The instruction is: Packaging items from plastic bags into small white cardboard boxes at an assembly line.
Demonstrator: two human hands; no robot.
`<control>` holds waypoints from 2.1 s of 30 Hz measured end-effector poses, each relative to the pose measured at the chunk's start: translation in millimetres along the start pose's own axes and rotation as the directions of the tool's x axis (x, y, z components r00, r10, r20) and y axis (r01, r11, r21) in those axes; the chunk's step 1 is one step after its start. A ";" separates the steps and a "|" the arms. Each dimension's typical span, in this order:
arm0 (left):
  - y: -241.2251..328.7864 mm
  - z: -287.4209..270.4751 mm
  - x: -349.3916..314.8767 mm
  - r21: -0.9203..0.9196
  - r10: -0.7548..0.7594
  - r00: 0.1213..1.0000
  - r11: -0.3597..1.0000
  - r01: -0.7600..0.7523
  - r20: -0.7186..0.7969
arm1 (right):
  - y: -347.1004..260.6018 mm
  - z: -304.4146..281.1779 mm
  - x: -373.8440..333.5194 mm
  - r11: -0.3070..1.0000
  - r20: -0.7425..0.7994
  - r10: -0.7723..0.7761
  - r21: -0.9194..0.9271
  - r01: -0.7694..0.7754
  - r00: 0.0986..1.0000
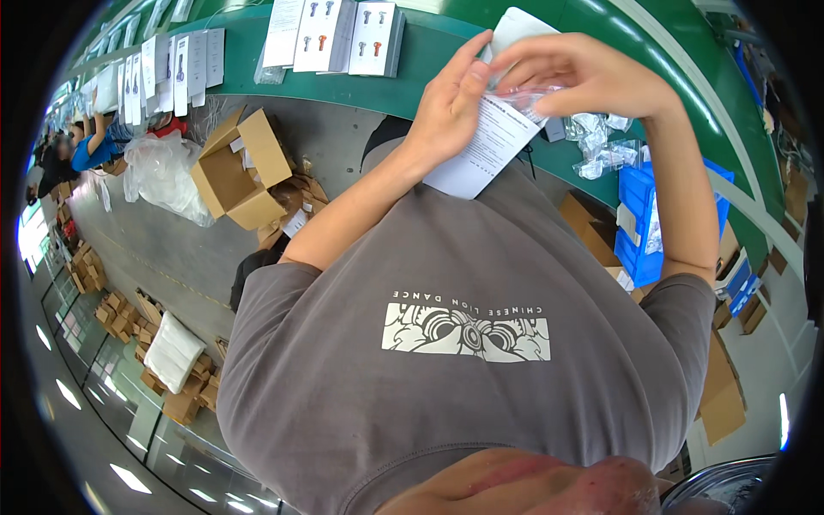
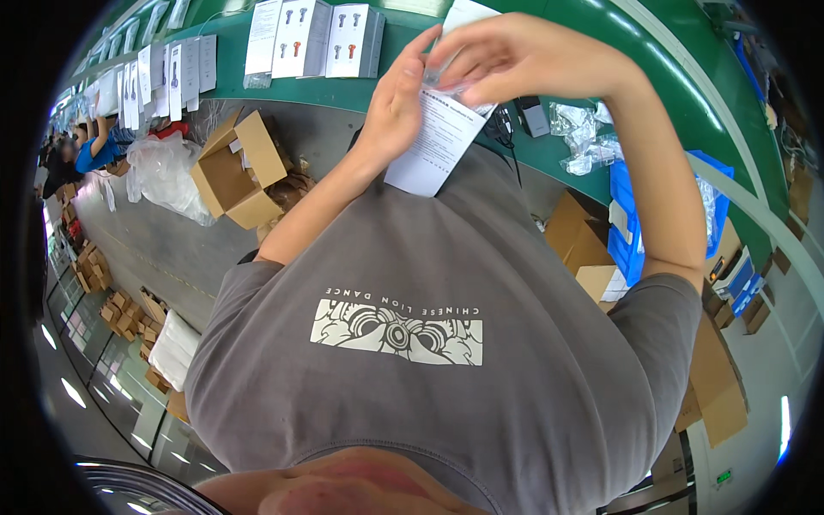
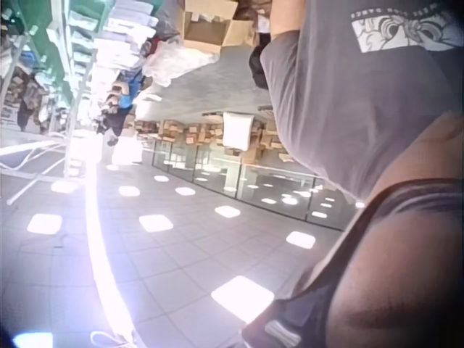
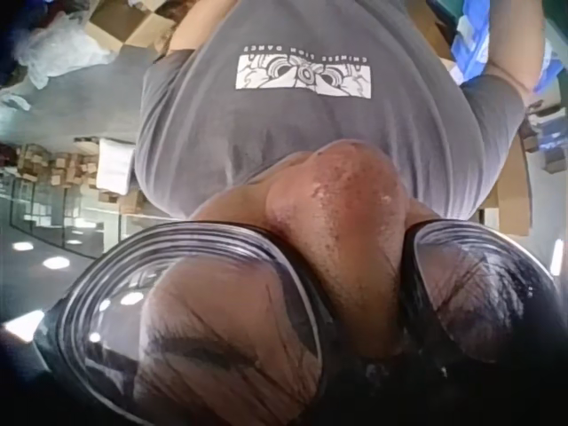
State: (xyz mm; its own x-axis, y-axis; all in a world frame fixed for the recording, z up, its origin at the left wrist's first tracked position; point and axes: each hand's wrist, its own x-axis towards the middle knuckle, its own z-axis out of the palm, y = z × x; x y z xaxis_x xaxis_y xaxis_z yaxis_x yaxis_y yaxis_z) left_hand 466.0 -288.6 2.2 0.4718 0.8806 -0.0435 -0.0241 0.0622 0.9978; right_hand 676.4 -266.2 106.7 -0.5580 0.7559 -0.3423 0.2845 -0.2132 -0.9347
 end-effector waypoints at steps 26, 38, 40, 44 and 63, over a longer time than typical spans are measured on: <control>-4.3 -16.8 -19.8 -0.030 0.061 0.998 0.998 -0.062 -0.010 | 79.8 29.7 6.5 0.834 -0.522 -0.530 -0.175 0.524 0.669; -14.9 -26.0 -5.1 -0.011 0.009 0.993 1.000 -0.007 0.114 | 84.8 62.5 2.6 0.893 -0.637 -0.414 -0.423 0.154 0.650; -7.1 -27.9 -6.4 0.020 0.017 0.990 1.000 -0.020 0.140 | 90.9 64.6 -3.8 0.937 -0.624 -0.350 -0.222 0.272 0.699; 9.5 -36.7 -0.8 0.133 -0.007 0.969 0.991 -0.026 0.248 | 90.4 46.0 -9.6 0.962 -0.635 -0.166 0.063 0.264 0.754; -12.7 -32.4 -21.0 0.099 -0.012 0.993 0.995 0.000 0.120 | 77.5 54.7 22.0 0.928 -0.462 -0.198 0.197 0.317 0.865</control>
State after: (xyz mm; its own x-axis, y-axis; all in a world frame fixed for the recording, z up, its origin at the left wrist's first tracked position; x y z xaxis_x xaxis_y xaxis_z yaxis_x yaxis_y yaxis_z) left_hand 427.9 -292.7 -11.3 0.5746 0.8170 -0.0489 0.0634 0.0151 0.9979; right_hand 643.6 -300.0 21.4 -0.1784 0.9817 -0.0668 -0.0669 -0.0798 -0.9946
